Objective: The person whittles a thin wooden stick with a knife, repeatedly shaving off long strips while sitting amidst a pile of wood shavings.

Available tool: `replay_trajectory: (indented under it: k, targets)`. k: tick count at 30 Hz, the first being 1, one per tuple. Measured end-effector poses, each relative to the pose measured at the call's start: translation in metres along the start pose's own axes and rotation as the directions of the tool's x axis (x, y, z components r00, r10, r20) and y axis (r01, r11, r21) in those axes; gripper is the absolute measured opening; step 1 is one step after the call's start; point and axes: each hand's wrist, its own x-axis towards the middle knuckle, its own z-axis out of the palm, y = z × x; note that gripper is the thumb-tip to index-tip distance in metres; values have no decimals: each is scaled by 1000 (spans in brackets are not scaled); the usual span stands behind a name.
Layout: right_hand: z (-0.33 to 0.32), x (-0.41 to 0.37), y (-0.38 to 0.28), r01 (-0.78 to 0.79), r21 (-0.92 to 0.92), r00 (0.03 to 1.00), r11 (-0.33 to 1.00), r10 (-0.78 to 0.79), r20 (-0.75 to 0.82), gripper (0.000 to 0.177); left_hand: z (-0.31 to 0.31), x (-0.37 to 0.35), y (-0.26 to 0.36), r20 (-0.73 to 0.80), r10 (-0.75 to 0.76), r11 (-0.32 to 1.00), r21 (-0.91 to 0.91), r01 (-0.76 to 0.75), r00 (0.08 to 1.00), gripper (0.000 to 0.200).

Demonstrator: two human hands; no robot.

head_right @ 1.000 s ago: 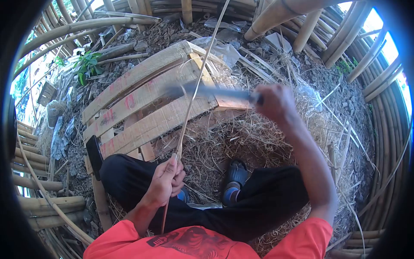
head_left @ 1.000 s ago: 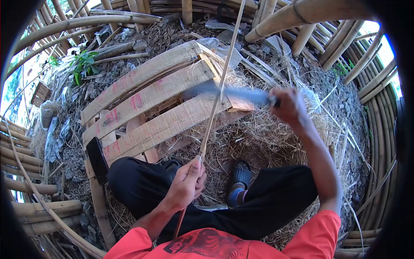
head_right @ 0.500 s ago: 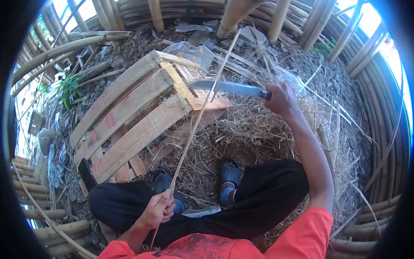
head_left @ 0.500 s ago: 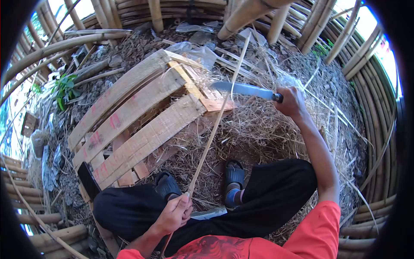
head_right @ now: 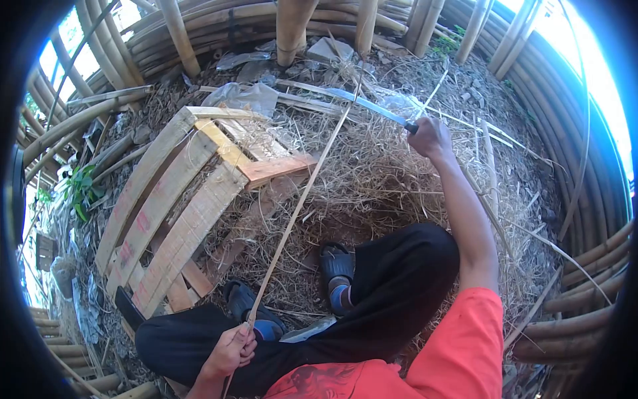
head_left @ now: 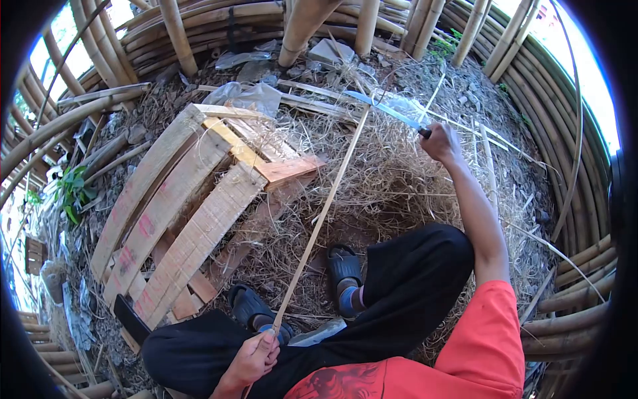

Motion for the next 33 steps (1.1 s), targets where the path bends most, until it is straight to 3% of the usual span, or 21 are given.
replay_trajectory:
  k: [2,4,7,8,10,11,12,14,17,18,21,24,27,30,31,33]
  targets:
    - [11,4,9,41,-68,999,997,-40,11,25,1,3,2,-6,-27,1000,-13,27,1000,39]
    - [6,3,3,-17,-65,995,998,23,94,21,1,5,4,-12,-37,999,-19,37,999,39]
    - [13,-17,-20,245,55,968,968,-247,34,17,-3,3,1,-26,-34,999,-11,34,999,39]
    - [20,-20,-22,504,25,859,864,-503,96,15,-2,2,1,-28,-36,999,-11,36,999,39]
    - [27,-17,-26,600,10,797,800,-599,72,15,0,5,2,-39,-37,999,-9,37,999,39]
    - [26,3,-17,272,3,958,962,-271,97,21,3,5,2,-48,-41,999,-5,41,998,39]
    - [24,24,-1,-101,-11,987,995,102,122,27,3,3,1,-57,-54,999,5,54,997,39]
    - [8,48,38,-316,-15,945,949,316,83,38,2,1,-5,18,-18,999,29,17,1000,39]
    - [13,60,50,-376,183,918,909,392,-64,39,1,8,-4,-1,18,1000,11,-18,1000,36]
    - [10,57,41,-364,170,929,916,370,-7,43,1,12,-3,-32,25,1000,-7,-25,999,36]
    - [34,59,35,-372,319,923,872,312,224,29,4,13,2,-141,87,996,37,-83,986,35]
    - [42,40,17,-312,378,932,872,203,302,26,3,16,1,-217,173,983,99,-155,961,34]
    - [34,17,-11,-363,668,923,649,154,352,28,1,23,-2,-230,264,958,176,-227,937,31]
    - [16,-5,-42,-228,772,961,594,13,275,28,3,25,4,-251,285,956,139,-257,925,31]
    - [-2,-17,-60,-195,713,961,673,-14,277,28,6,23,10,-259,270,962,119,-246,927,31]
    - [-16,-34,-78,36,629,964,777,-193,183,28,6,24,14,-252,253,967,98,-236,934,31]
